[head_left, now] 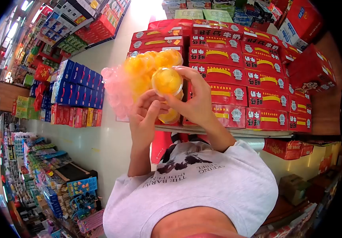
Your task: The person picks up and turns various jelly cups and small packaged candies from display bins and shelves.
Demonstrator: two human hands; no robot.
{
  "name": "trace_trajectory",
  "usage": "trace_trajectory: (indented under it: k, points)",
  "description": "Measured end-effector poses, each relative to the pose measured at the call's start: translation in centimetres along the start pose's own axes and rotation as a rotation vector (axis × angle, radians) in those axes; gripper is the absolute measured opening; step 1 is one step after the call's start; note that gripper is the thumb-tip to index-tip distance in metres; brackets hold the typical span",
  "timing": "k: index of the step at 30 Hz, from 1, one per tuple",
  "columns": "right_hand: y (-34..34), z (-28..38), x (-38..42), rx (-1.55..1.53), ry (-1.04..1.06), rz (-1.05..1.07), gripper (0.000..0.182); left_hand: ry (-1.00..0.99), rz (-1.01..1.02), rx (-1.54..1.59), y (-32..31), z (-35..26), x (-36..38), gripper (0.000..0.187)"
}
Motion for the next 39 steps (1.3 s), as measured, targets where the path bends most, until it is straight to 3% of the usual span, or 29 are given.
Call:
trace_trajectory:
  k: [8,17,32,39]
  points:
    - [-2.2,-1.0,-2.1,0.153,-0.048,-0.001,0.059,-0.034,0.09,-0.321,0.7,-1.2,-2.5,0.057]
    - [-3.2,-1.8,-2.7,0.29,-0.077,0.027,0.059,-0.028,0.12,-0.583,1.6,-1.8,-3.9,0.062]
    - [-3.1,-2.3,-2.1,0.208,-0.155,0.081,0.064,-0.071,0.073,-0.553,1.3,-1.1,-3.7,0.062]
    - [-2.5,-2.8,-1.1,0.108,-0.031,-0.039,0.056,-0.112,-0.071,-0.489,0.4,-0.8,-1.9,0.054]
Point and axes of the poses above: each hand's wrist, its own x-axis away from the middle knuckle, its own y-axis out of the back of the hand, z = x × y, the point moved 1 cm from there along -x, towards the middle knuckle, and after that the axes turned 11 degrees about x, right-handed, at the moved point
